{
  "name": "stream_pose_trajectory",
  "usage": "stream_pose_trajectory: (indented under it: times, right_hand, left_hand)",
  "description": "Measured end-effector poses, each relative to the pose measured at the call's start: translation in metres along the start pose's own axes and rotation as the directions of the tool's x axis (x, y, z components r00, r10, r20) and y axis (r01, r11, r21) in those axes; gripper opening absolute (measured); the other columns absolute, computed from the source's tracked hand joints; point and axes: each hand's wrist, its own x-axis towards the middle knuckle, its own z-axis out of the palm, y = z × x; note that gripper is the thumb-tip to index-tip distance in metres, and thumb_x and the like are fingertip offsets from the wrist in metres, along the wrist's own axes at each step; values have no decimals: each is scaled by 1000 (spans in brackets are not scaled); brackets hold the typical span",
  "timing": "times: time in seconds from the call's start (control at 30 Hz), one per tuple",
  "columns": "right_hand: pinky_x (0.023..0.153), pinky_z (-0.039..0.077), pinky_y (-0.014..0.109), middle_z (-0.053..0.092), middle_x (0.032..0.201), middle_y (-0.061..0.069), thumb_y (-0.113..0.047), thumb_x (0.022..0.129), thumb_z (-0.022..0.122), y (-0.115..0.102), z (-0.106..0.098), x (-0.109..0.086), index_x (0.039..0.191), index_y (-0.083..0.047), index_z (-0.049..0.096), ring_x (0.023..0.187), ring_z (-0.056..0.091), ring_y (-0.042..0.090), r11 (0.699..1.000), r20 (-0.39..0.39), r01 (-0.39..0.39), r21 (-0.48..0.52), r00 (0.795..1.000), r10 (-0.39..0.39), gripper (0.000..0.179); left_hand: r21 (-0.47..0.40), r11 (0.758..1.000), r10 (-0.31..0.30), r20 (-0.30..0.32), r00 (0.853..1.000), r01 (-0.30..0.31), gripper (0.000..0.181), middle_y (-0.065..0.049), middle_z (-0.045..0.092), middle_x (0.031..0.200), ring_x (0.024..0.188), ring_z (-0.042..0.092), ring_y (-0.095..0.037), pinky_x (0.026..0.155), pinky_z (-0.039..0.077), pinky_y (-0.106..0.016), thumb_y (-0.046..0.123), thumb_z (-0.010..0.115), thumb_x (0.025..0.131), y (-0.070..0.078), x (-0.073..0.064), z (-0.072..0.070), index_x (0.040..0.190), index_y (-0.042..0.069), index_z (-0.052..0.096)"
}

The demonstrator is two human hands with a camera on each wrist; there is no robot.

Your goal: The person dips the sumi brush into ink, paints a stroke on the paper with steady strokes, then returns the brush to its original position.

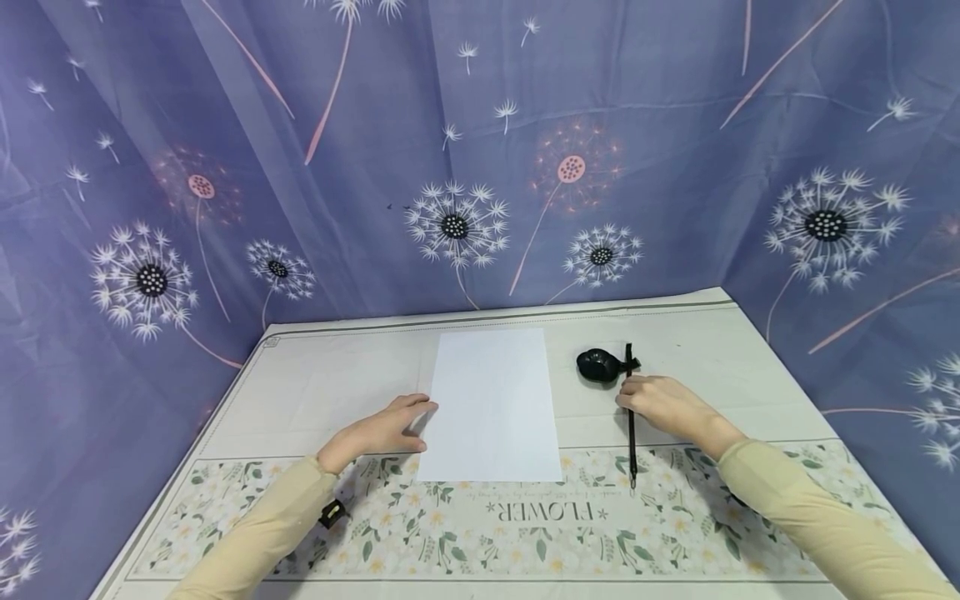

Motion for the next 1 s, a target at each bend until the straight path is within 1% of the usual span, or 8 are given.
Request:
stream_pose_trajectory:
  times: [0.2, 0.37, 0.6, 0.83, 1.0]
  right_hand:
    - [65, 58, 31, 69, 89, 3, 12, 65, 71, 0, -1, 0, 85, -12, 71, 83, 65, 20, 1000, 4, -5, 6, 1000, 5, 31]
    - [66, 58, 33, 70, 89, 3, 10, 66, 70, 1, -2, 0, 86, -12, 71, 84, 65, 21, 1000, -11, 5, 8, 1000, -5, 30]
    - [66, 58, 32, 69, 90, 2, 14, 62, 64, 2, -4, 1, 88, -12, 70, 85, 65, 20, 1000, -32, 7, -8, 999, -7, 37]
    - [68, 58, 34, 69, 91, 3, 15, 61, 69, 2, -10, 2, 89, -12, 70, 87, 65, 21, 1000, -35, 14, 1, 999, -14, 38]
    - [68, 58, 34, 69, 93, 4, 15, 56, 72, 2, -12, 3, 90, -10, 70, 88, 65, 21, 1000, -41, 7, 3, 999, -7, 42]
  left_hand:
    - [7, 1000, 8, -2, 1000, -8, 68, -22, 29, 154, 143, 27, -38, 112, 36, -51, 25, 70, 90, 0, 0, 1, 147, 5, 40]
    - [6, 1000, 7, 0, 1000, -7, 68, -22, 29, 155, 144, 27, -38, 112, 36, -50, 26, 69, 90, 0, 0, 1, 147, 5, 39]
    - [14, 1000, 9, 2, 1000, -9, 68, -22, 29, 155, 143, 28, -38, 113, 36, -49, 26, 69, 90, 0, 0, 1, 147, 5, 39]
    - [12, 1000, 4, 7, 1000, -5, 69, -22, 28, 155, 144, 27, -37, 113, 35, -49, 27, 69, 90, 1, 0, 1, 147, 5, 38]
    - [15, 1000, 7, 6, 1000, -7, 69, -21, 28, 155, 144, 27, -37, 113, 36, -48, 27, 69, 90, 0, 0, 1, 148, 6, 38]
